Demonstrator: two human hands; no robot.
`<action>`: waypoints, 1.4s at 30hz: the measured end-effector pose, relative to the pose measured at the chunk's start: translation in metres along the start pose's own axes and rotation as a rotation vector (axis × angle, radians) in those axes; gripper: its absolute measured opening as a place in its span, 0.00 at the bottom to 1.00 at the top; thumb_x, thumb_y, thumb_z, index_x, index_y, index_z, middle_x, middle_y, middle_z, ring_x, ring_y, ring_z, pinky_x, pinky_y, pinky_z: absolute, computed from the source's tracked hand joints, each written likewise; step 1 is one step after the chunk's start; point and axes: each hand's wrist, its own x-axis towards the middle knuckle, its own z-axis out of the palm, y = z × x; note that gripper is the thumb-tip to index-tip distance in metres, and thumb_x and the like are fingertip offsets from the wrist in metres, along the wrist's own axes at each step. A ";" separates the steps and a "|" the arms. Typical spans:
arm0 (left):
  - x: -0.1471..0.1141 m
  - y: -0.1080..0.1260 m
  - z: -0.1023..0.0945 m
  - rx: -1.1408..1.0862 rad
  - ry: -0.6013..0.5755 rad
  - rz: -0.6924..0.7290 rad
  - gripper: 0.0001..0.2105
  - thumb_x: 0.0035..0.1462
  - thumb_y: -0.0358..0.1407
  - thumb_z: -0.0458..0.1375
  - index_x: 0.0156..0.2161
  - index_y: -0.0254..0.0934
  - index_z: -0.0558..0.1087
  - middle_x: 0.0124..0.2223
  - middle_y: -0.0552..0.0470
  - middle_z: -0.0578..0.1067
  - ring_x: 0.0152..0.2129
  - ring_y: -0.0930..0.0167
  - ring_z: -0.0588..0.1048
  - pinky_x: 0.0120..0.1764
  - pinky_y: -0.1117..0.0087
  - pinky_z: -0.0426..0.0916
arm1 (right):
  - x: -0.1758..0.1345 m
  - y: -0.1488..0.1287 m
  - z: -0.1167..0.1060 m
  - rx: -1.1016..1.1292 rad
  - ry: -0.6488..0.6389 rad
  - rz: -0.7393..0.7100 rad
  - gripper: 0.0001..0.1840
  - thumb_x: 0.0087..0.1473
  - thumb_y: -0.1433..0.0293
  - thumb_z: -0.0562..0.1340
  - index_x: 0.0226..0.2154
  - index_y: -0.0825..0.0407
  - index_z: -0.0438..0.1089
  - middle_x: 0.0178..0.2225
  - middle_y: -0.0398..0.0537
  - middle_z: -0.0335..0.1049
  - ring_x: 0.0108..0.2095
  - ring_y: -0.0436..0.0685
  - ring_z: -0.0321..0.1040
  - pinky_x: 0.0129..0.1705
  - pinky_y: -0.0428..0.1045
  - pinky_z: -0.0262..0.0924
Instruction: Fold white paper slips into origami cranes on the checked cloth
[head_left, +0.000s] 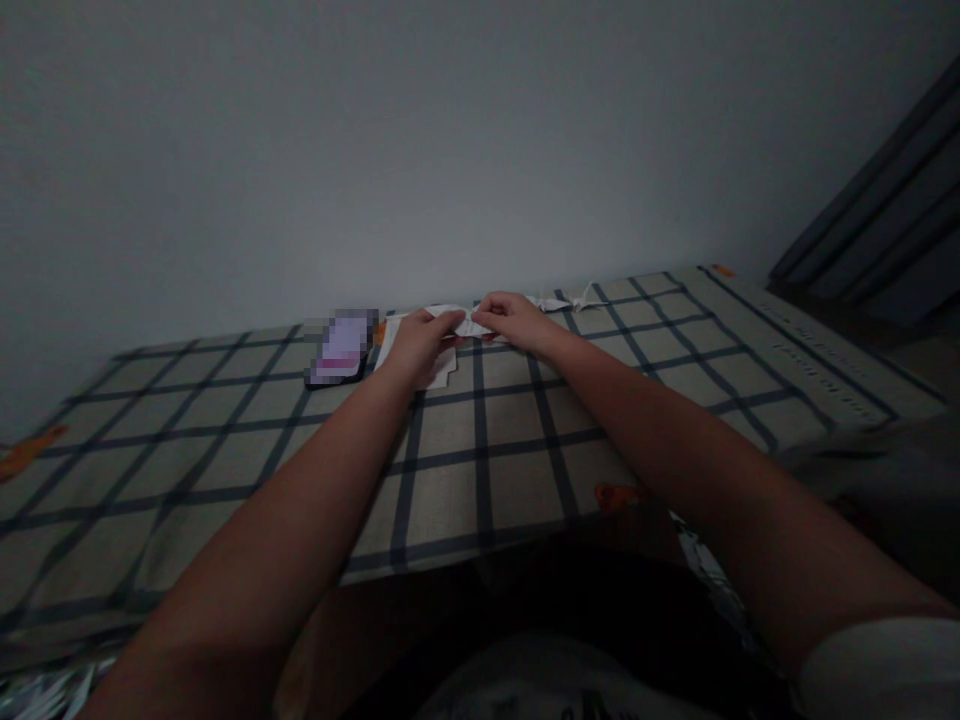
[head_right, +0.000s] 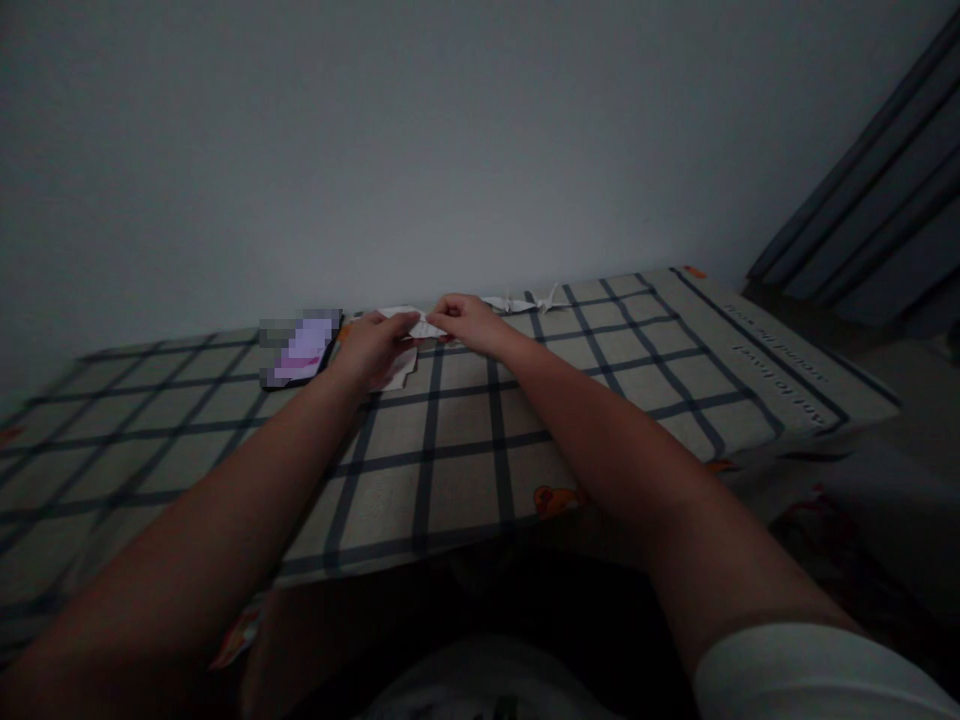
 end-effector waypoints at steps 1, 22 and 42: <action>0.001 0.000 0.000 0.007 -0.005 -0.010 0.13 0.42 0.39 0.69 0.28 0.34 0.72 0.29 0.50 0.77 0.28 0.70 0.76 0.36 0.69 0.71 | 0.000 0.000 0.000 0.000 -0.005 -0.004 0.09 0.57 0.71 0.62 0.26 0.52 0.66 0.26 0.40 0.63 0.28 0.47 0.63 0.33 0.43 0.65; 0.004 0.000 -0.003 -0.108 -0.021 -0.064 0.08 0.46 0.33 0.68 0.27 0.30 0.75 0.30 0.49 0.77 0.28 0.75 0.76 0.36 0.76 0.73 | 0.000 0.008 -0.009 -0.356 -0.005 -0.430 0.04 0.56 0.66 0.66 0.34 0.49 0.76 0.38 0.48 0.68 0.43 0.55 0.65 0.50 0.52 0.59; -0.001 -0.001 -0.002 0.001 -0.099 0.062 0.14 0.38 0.35 0.72 0.32 0.32 0.79 0.33 0.47 0.80 0.30 0.71 0.77 0.43 0.68 0.72 | 0.007 0.011 -0.007 -0.286 0.153 -0.209 0.08 0.55 0.66 0.64 0.31 0.55 0.75 0.33 0.48 0.75 0.34 0.52 0.68 0.40 0.49 0.61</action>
